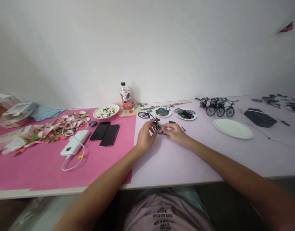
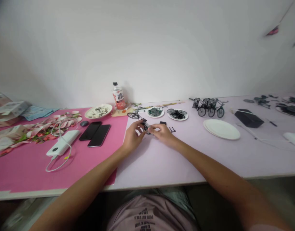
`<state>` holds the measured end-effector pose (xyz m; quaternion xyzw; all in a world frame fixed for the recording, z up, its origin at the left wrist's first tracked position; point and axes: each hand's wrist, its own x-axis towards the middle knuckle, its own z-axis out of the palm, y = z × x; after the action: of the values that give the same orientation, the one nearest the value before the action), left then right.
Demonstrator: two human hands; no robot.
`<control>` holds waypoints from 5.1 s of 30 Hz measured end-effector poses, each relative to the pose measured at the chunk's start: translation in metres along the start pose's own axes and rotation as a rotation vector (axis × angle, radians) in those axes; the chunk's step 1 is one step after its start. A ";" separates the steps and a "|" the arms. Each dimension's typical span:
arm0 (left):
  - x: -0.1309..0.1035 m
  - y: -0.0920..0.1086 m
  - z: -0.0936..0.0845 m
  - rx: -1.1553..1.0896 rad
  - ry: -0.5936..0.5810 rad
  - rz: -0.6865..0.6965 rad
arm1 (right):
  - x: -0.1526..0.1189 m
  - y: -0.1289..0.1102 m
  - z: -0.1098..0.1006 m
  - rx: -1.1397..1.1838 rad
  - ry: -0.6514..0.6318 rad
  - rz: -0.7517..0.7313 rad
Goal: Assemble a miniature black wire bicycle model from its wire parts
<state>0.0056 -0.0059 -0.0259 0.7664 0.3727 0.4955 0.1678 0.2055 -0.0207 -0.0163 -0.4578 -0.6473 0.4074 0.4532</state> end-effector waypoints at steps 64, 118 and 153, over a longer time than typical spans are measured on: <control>0.007 0.012 -0.005 -0.305 0.183 -0.367 | 0.027 0.003 -0.030 0.197 0.512 -0.234; 0.008 0.004 0.000 -0.277 0.228 -0.354 | 0.001 0.000 0.000 -0.508 -0.173 -0.517; 0.003 0.014 -0.001 -0.304 0.154 -0.258 | 0.002 -0.012 0.007 0.342 0.145 0.027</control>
<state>0.0107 -0.0128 -0.0143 0.6380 0.4005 0.5775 0.3148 0.1961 -0.0225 -0.0060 -0.4109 -0.5279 0.4835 0.5645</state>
